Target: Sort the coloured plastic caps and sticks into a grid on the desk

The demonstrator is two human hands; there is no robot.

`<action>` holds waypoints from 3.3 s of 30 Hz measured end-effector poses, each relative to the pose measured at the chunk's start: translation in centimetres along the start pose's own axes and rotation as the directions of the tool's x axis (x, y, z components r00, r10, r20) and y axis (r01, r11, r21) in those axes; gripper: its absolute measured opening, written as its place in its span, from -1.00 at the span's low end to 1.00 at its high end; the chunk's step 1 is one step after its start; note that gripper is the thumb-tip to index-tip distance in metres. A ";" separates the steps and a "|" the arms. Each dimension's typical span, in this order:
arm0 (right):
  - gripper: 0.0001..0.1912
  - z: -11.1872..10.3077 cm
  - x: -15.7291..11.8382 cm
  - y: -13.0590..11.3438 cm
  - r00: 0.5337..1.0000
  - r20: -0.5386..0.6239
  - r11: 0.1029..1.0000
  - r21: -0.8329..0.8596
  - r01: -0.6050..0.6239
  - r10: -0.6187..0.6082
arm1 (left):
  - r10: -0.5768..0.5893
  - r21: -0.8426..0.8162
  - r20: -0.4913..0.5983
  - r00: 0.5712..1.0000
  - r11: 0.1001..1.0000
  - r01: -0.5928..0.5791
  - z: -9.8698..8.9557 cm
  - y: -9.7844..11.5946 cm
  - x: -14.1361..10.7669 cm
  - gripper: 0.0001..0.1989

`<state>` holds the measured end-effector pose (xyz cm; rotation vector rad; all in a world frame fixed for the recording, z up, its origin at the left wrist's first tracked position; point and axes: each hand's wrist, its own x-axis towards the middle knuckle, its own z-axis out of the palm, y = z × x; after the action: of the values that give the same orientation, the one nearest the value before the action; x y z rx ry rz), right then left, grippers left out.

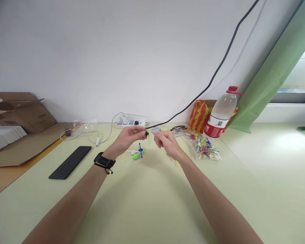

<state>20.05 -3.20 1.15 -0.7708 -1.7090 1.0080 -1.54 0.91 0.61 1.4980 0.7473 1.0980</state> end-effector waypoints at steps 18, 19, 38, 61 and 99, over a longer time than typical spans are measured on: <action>-0.71 0.5 0.4 1.4 0.996 -0.067 0.990 -0.137 0.042 -0.052 | -0.005 -0.020 0.095 0.995 1.000 0.007 0.3 0.0 -0.2 -0.66; -0.70 0.4 0.4 1.4 0.996 -0.076 0.988 -0.147 0.042 -0.054 | -0.004 -0.023 0.091 0.996 1.000 0.006 0.3 0.0 -0.2 -0.66; -0.41 0.0 0.3 0.2 0.986 -0.168 1.000 0.020 0.009 -0.005 | -0.015 -0.055 -0.008 1.000 0.998 0.015 -0.1 -0.1 0.1 -0.62; -0.67 0.8 0.4 1.1 0.992 -0.117 0.995 -0.094 0.025 -0.036 | 0.016 -0.038 0.074 0.997 0.999 -0.013 0.6 0.4 -0.3 -0.65; -0.75 0.4 0.4 1.1 0.993 -0.082 0.979 -0.191 0.070 -0.087 | -0.120 -0.008 0.081 0.990 0.993 0.121 0.5 0.9 -0.5 -0.60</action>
<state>19.63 -2.50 0.26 -0.8499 -1.7592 0.7541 -1.37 0.11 1.39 1.4580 0.7633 0.9452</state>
